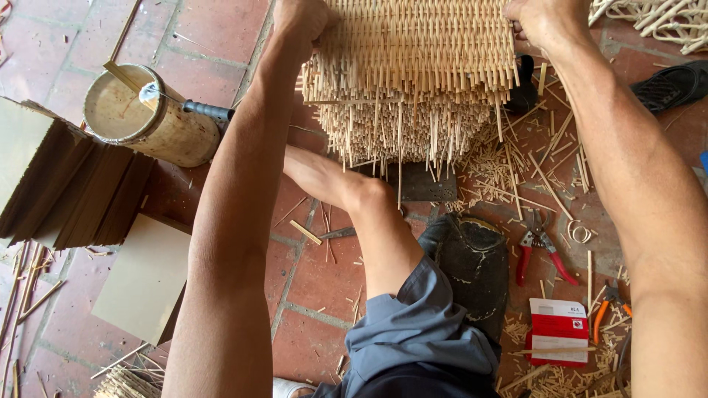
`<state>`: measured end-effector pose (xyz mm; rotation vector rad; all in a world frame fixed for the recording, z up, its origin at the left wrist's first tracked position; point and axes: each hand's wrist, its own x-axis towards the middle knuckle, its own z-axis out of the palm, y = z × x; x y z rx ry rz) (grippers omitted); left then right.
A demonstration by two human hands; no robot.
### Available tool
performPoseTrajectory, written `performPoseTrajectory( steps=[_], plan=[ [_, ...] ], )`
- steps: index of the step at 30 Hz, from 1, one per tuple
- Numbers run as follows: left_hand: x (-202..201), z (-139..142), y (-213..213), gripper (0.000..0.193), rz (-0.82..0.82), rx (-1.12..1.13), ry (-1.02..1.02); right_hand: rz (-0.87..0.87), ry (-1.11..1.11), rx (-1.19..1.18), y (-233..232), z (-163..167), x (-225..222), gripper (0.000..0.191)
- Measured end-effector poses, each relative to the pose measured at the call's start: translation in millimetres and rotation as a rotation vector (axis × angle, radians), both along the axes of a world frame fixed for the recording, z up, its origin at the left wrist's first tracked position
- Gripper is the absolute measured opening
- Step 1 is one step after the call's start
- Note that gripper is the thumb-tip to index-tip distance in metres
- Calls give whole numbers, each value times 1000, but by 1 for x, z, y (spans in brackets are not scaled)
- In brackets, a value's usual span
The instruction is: The person sits on the floor weaving thin bamboo sticks into a square mat. They apply glue to a cardboard backing with a small roller, lay woven sticks onto it, press sticks into the weave, and lift the finished mat to check it before continuing with another.
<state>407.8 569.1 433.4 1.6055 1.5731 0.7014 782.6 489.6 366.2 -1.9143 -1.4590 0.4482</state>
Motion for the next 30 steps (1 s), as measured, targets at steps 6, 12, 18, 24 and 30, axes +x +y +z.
performPoseTrajectory(
  steps=[6, 12, 18, 24, 30],
  plan=[
    [-2, -7, 4, 14, 23, -38, -24, 109, 34, 29, 11, -8, 3, 20],
    [-2, -12, 11, 15, 1, -42, -27, 65, -195, -19, -3, 2, -2, 23],
    [-6, -13, 11, 16, -25, 4, 48, 95, -294, 26, -1, 7, -9, 21],
    [-5, -10, 9, 18, -42, 84, 148, 105, -381, 75, 12, -3, -3, 18],
    [0, -12, 7, 19, 13, 291, 304, 71, -457, 35, 8, 0, -7, 18]
  ],
)
